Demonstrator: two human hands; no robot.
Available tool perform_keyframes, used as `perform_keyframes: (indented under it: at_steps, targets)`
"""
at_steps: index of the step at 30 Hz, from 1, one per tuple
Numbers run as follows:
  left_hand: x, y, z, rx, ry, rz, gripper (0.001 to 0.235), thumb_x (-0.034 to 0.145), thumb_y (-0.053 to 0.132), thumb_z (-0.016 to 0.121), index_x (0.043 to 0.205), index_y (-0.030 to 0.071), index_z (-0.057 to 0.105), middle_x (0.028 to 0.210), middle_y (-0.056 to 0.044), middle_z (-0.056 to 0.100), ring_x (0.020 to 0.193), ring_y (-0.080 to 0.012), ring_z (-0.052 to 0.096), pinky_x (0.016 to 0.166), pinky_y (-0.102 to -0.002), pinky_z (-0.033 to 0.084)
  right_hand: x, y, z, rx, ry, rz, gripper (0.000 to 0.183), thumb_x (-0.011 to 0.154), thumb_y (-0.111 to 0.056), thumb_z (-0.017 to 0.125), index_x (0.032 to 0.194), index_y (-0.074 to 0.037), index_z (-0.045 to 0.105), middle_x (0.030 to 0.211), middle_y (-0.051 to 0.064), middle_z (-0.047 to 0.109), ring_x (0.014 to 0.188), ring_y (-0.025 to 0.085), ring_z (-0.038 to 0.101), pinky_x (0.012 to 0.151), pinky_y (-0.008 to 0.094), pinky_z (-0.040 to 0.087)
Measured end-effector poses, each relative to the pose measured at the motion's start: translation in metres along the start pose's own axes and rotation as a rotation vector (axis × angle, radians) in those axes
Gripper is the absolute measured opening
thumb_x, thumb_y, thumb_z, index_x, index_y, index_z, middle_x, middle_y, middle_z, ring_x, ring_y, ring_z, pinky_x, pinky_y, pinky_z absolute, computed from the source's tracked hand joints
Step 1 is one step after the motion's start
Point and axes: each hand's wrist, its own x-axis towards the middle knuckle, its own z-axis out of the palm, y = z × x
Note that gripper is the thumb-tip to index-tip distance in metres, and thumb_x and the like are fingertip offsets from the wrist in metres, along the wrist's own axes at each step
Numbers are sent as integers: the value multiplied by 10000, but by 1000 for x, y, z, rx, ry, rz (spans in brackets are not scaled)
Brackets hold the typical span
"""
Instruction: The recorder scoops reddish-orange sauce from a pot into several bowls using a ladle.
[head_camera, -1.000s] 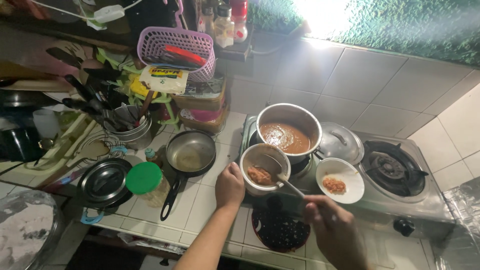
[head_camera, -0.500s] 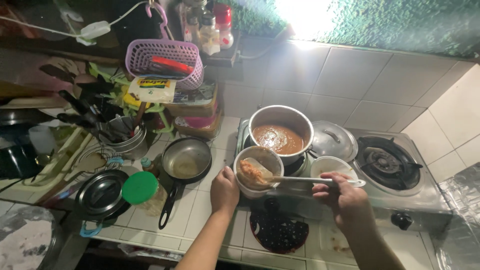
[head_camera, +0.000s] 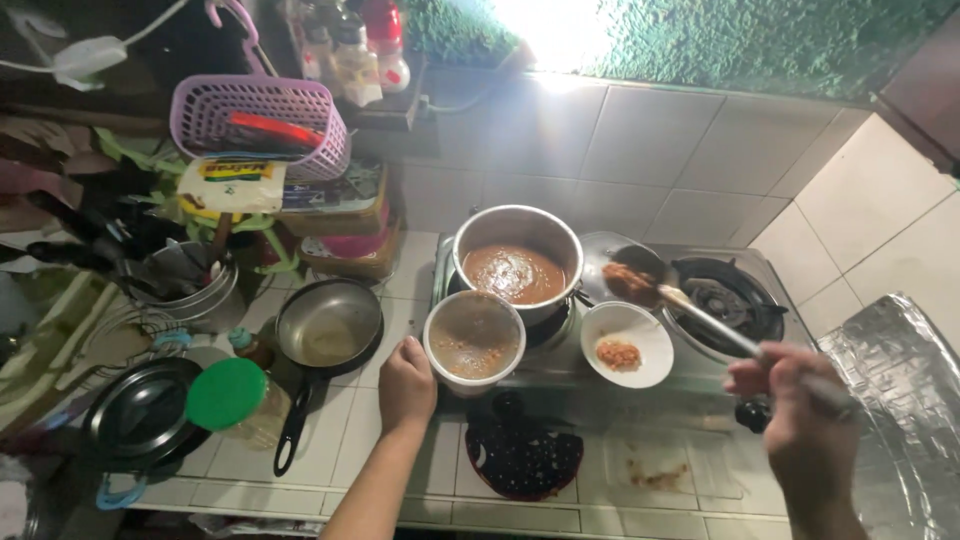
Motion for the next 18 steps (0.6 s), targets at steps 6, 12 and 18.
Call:
perform_keyframes:
  at_steps: [6, 12, 18]
  targets:
    - [0, 8, -6, -16, -56, -64, 482, 1086, 344, 367, 831, 52, 652, 826, -209, 730, 763, -420, 677, 653, -519, 470, -13, 157, -23, -521, -406, -827, 272, 969, -111, 646, 1231, -43, 628, 1119, 169, 760, 986, 305, 764, 945, 396, 647]
    - [0, 7, -5, -15, -36, -36, 484, 1096, 330, 370, 863, 43, 683, 841, -213, 746, 773, -414, 699, 649, -520, 493, -30, 137, -31, -533, -312, -810, 324, 921, -51, 714, 1236, -113, 669, 1123, 108, 776, 975, 248, 770, 895, 358, 628]
    - [-1, 14, -10, -24, -64, -89, 507, 1091, 366, 358, 822, 53, 653, 796, -189, 722, 735, -387, 674, 634, -495, 460, -47, 114, -13, -294, -85, -279, 261, 1031, 84, 571, 1233, -17, 703, 1064, 123, 801, 912, 193, 797, 872, 287, 636]
